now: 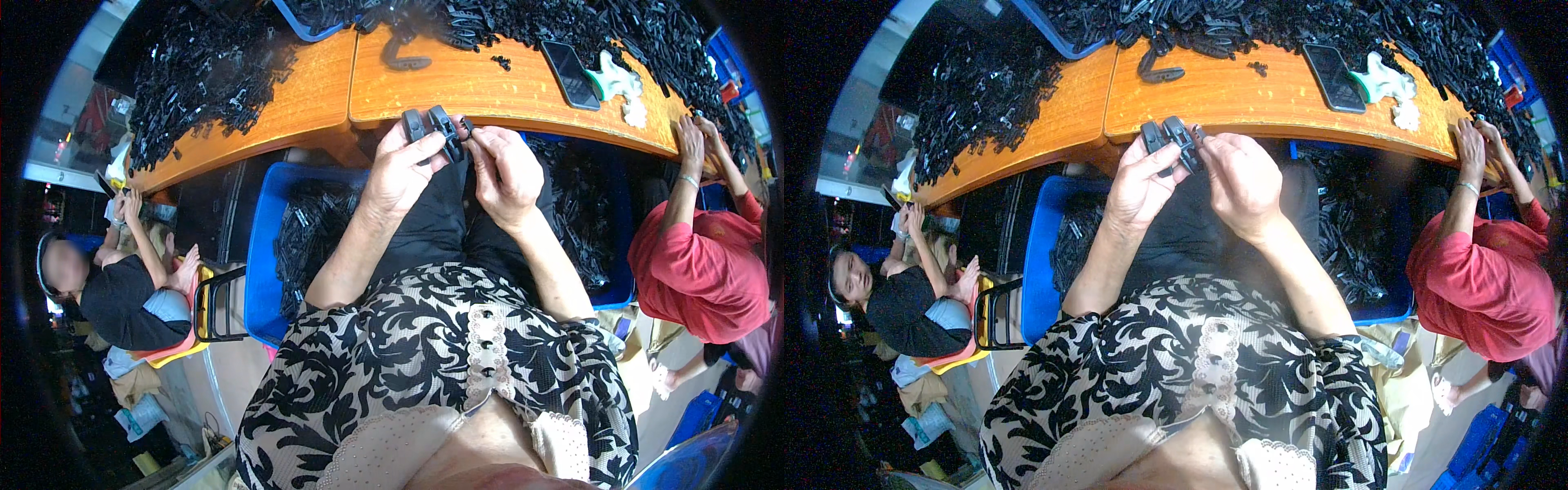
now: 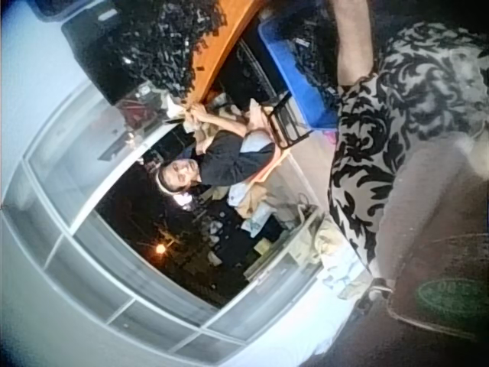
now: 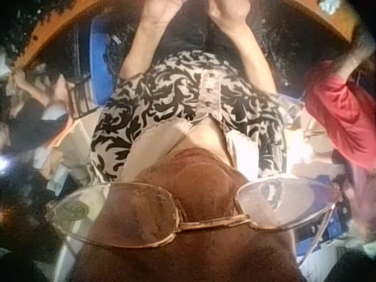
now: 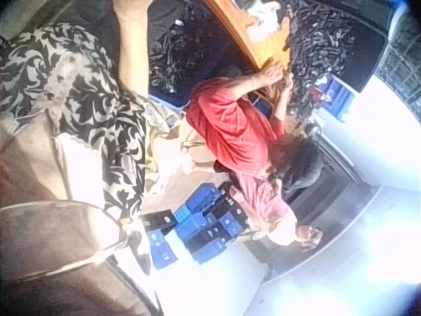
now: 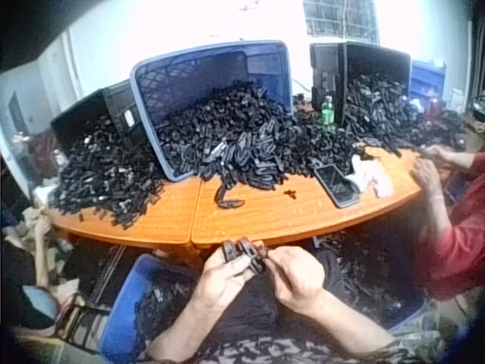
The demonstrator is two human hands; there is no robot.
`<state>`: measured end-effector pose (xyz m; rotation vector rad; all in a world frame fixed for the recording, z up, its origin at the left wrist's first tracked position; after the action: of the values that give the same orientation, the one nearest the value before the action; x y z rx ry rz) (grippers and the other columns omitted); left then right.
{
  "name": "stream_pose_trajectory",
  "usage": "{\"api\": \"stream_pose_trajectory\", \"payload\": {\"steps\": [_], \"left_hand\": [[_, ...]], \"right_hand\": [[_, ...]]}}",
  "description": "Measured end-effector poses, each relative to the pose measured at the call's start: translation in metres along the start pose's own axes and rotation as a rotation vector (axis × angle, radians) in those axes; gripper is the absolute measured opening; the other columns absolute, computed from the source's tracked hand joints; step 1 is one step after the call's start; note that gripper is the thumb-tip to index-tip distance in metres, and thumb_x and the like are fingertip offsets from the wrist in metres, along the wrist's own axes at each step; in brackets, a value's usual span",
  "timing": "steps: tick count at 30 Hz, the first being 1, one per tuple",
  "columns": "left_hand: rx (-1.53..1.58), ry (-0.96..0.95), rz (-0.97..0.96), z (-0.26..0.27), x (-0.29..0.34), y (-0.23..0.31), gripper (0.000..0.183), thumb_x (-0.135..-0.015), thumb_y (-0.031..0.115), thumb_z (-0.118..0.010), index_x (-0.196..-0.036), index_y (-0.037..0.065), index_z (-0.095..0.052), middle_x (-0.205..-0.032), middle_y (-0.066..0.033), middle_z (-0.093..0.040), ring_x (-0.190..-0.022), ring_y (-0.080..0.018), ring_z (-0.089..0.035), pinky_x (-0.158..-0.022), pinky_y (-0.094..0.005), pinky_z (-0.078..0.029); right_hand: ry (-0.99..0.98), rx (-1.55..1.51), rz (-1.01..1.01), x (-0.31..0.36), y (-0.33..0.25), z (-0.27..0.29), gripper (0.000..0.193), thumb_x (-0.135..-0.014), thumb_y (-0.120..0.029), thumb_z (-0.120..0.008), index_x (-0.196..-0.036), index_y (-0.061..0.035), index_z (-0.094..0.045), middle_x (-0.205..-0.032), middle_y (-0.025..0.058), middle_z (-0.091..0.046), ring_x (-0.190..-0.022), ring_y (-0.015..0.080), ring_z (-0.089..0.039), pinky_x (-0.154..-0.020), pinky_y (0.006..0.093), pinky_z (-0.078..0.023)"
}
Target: The person inspects and assembles small black rubber components by hand at an industrial workstation.
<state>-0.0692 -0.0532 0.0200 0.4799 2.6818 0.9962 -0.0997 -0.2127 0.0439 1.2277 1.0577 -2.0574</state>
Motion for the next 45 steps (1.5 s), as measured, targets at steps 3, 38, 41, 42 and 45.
{"api": "stream_pose_trajectory", "payload": {"steps": [3, 38, 41, 42, 45], "left_hand": [[-0.017, 0.021, 0.006, 0.005, 0.001, -0.004, 0.032, -0.098, -0.001, -0.055, -0.13, -0.001, -0.055, -0.13, -0.0185, -0.061, -0.121, -0.026, -0.06, -0.104, -0.0403, -0.049], [-0.42, 0.019, 0.25, 0.001, 0.011, 0.006, 0.031, -0.091, 0.006, -0.064, -0.119, -0.008, -0.058, -0.106, -0.0147, -0.068, -0.089, -0.0243, -0.073, -0.077, -0.0335, -0.063], [-0.557, 0.066, 0.191, -0.003, 0.013, 0.001, 0.031, -0.089, 0.005, -0.066, -0.116, -0.008, -0.059, -0.102, -0.0115, -0.068, -0.087, -0.0188, -0.072, -0.078, -0.0305, -0.062], [-0.558, 0.055, 0.194, -0.005, 0.01, 0.002, 0.031, -0.089, 0.005, -0.066, -0.116, -0.008, -0.059, -0.102, -0.0115, -0.068, -0.087, -0.0188, -0.072, -0.078, -0.0305, -0.062], [-0.587, 0.06, 0.147, 0.003, 0.0, 0.005, 0.029, -0.089, 0.003, -0.065, -0.116, -0.007, -0.059, -0.099, -0.0083, -0.067, -0.081, -0.0157, -0.069, -0.073, -0.026, -0.059]], "right_hand": [[0.008, 0.026, 0.06, 0.001, -0.002, -0.003, 0.025, -0.076, 0.006, -0.075, -0.099, 0.001, -0.067, -0.087, 0.0165, -0.068, -0.075, 0.0297, -0.068, -0.065, 0.0361, -0.056], [-0.458, -0.517, -0.823, 0.02, 0.02, -0.002, 0.035, -0.094, -0.019, -0.069, -0.122, 0.001, -0.063, -0.111, 0.0158, -0.07, -0.103, 0.021, -0.066, -0.09, 0.0343, -0.053], [-0.412, -0.487, -0.841, 0.019, 0.021, -0.005, 0.034, -0.095, -0.019, -0.069, -0.12, 0.0025, -0.063, -0.103, 0.0143, -0.072, -0.095, 0.0168, -0.067, -0.085, 0.0317, -0.054], [-0.401, -0.473, -0.867, 0.017, 0.022, -0.005, 0.033, -0.095, -0.018, -0.069, -0.12, 0.0028, -0.063, -0.101, 0.014, -0.072, -0.094, 0.0168, -0.067, -0.084, 0.0316, -0.054], [-0.382, -0.515, -0.874, 0.01, 0.041, -0.012, 0.031, -0.096, -0.017, -0.066, -0.12, 0.0028, -0.064, -0.1, 0.0136, -0.073, -0.092, 0.0158, -0.068, -0.083, 0.0315, -0.054]]}}
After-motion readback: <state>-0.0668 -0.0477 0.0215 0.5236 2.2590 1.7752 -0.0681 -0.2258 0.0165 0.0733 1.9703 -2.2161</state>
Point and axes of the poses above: each hand's wrist, its own x-axis away from the middle knuckle, its own z-axis out of the back of the hand, y = z × x, the point moved 2 cm from there along -x, towards the middle knuckle
